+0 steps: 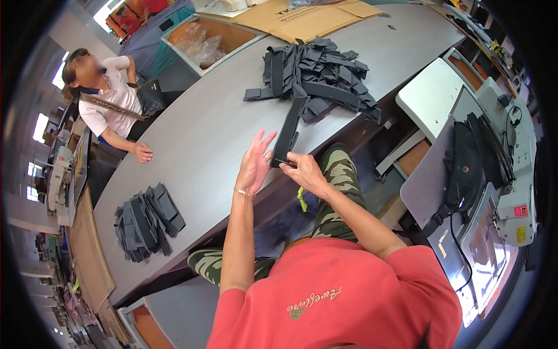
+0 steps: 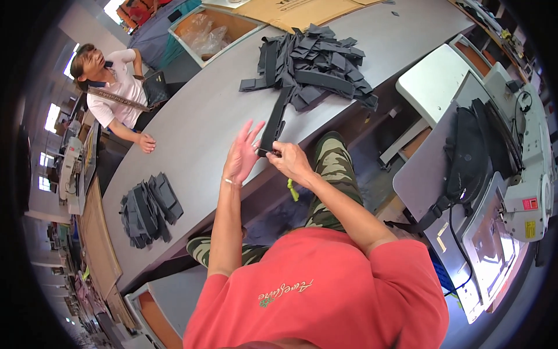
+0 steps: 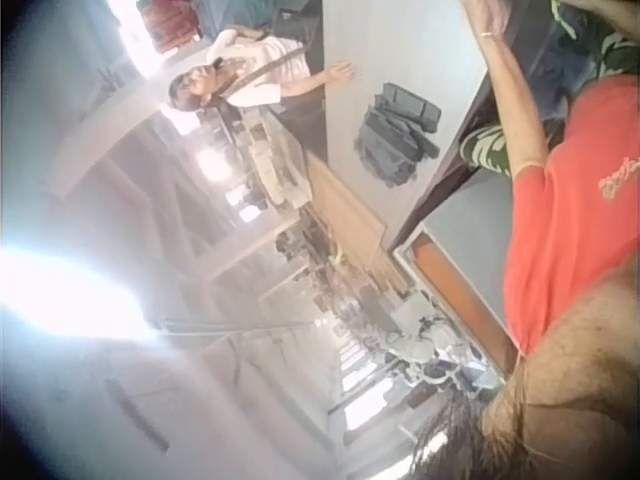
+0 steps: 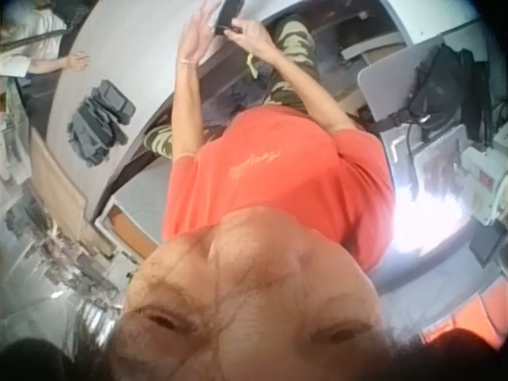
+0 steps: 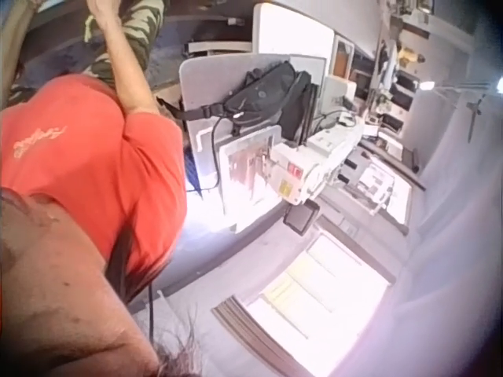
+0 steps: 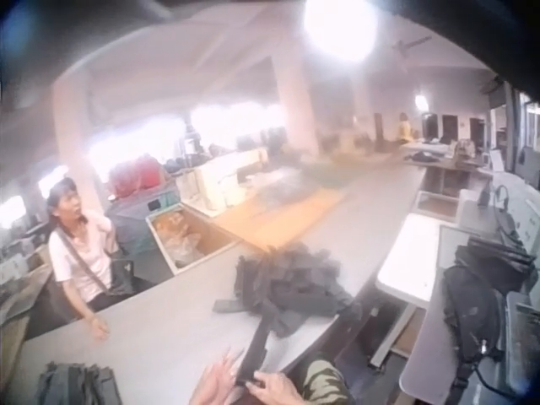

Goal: The recorder trims loose threads and folds black fabric components at a workbench in a manufacturing environment.

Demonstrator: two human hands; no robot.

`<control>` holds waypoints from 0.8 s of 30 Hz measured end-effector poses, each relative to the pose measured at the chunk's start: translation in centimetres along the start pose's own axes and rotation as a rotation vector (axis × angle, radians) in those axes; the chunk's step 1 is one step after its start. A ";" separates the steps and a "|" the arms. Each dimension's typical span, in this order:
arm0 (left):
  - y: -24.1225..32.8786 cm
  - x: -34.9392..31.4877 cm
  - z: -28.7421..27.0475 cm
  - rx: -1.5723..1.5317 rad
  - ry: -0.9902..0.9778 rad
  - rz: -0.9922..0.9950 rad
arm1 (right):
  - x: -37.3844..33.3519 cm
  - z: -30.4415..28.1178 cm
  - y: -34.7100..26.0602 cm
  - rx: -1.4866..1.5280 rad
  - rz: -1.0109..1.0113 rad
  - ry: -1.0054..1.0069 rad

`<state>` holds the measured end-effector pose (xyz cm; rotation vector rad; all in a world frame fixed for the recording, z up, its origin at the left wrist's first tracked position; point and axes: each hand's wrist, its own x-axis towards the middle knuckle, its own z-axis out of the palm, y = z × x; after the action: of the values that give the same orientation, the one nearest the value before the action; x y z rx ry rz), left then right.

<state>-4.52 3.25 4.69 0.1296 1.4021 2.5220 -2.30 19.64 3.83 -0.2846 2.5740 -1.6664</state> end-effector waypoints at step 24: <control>-0.2 -1.5 0.4 -0.421 0.135 0.110 | 1.6 -4.6 -1.9 -0.321 -0.378 0.115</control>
<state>-2.93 3.23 4.81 -0.0445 0.8954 2.9009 -4.35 22.67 7.54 -0.7557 3.0230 -1.3816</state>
